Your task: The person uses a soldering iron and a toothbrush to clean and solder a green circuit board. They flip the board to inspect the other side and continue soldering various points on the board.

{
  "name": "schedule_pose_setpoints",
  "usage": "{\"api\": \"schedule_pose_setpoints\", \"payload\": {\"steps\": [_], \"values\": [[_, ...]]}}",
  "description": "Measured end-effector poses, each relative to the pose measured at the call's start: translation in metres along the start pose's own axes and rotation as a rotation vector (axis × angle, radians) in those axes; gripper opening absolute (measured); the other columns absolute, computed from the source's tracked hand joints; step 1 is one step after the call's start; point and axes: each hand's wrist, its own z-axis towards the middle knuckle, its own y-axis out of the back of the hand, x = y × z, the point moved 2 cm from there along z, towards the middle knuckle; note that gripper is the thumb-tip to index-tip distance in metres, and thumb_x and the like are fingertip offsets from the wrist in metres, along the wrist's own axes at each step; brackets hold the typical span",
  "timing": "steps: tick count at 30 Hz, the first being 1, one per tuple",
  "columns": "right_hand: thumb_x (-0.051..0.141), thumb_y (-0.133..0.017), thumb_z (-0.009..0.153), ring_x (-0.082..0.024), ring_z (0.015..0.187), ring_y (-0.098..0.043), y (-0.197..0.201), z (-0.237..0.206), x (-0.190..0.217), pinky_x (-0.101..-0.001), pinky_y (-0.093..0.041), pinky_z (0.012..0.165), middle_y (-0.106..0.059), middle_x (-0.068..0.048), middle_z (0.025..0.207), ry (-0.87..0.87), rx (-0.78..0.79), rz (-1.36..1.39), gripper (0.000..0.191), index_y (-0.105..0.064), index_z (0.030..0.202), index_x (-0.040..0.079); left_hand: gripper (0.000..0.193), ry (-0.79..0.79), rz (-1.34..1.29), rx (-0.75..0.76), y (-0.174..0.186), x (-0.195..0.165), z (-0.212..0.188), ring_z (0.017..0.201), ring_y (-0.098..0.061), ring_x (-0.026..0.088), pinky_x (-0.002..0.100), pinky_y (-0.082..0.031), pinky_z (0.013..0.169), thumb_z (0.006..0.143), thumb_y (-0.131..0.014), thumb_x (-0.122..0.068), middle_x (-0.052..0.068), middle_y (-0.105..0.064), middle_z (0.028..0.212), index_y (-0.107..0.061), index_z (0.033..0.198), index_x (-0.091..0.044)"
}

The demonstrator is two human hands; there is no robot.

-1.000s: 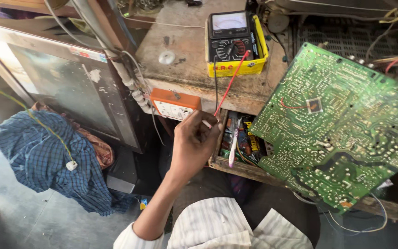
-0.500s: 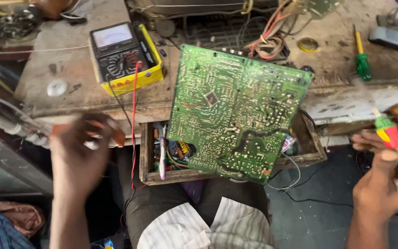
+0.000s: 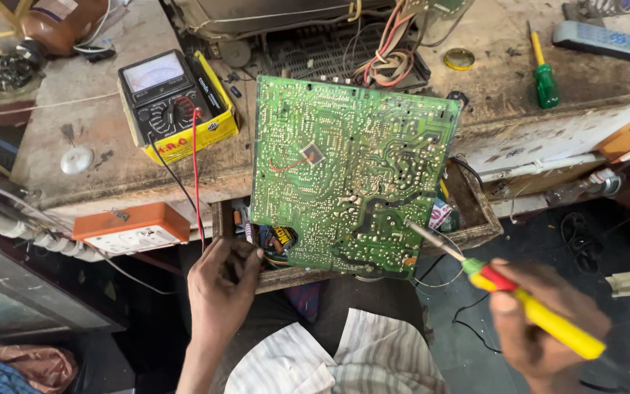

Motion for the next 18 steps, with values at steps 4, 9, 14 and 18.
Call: {"api": "schedule_pose_setpoints", "payload": {"steps": [4,9,14,18], "values": [[0.021,-0.068,0.099,-0.023,0.078,-0.076,-0.007,0.005,0.02,-0.0296,-0.059,0.07,-0.075,-0.014,0.101,0.181,0.03,-0.028,0.025,-0.07,0.113,0.0,0.012,0.038,-0.038,-0.025,-0.002,0.002,-0.003,0.052,-0.054,0.008,0.025,-0.039,0.046,0.084,-0.078,-0.003,0.005,-0.066,0.074,-0.067,0.086,0.002],[0.02,-0.07,0.096,-0.025,0.081,-0.076,-0.019,0.007,0.02,-0.0315,-0.061,0.071,-0.074,-0.016,0.1,0.218,0.035,0.003,0.027,-0.069,0.112,-0.001,0.011,0.036,-0.088,-0.032,-0.001,0.005,-0.003,0.054,-0.052,0.005,0.024,-0.04,0.048,0.085,-0.078,-0.003,0.003,-0.066,0.074,-0.067,0.085,0.002],[0.019,-0.069,0.096,-0.025,0.081,-0.076,-0.024,0.003,0.018,-0.0325,-0.061,0.072,-0.074,-0.015,0.099,0.235,0.023,0.003,0.026,-0.069,0.111,-0.002,0.011,0.074,-0.084,-0.018,-0.002,0.006,-0.004,0.053,-0.051,0.005,0.023,-0.039,0.047,0.085,-0.078,-0.002,0.003,-0.066,0.072,-0.068,0.085,0.002],[0.018,-0.07,0.097,-0.025,0.081,-0.076,-0.024,0.006,0.023,-0.0322,-0.061,0.072,-0.074,-0.015,0.099,0.225,0.022,-0.019,0.025,-0.07,0.112,-0.002,0.01,0.098,-0.122,-0.007,-0.002,0.008,-0.004,0.054,-0.05,0.004,0.022,-0.038,0.047,0.086,-0.078,-0.002,0.003,-0.065,0.07,-0.069,0.086,0.002]]}}
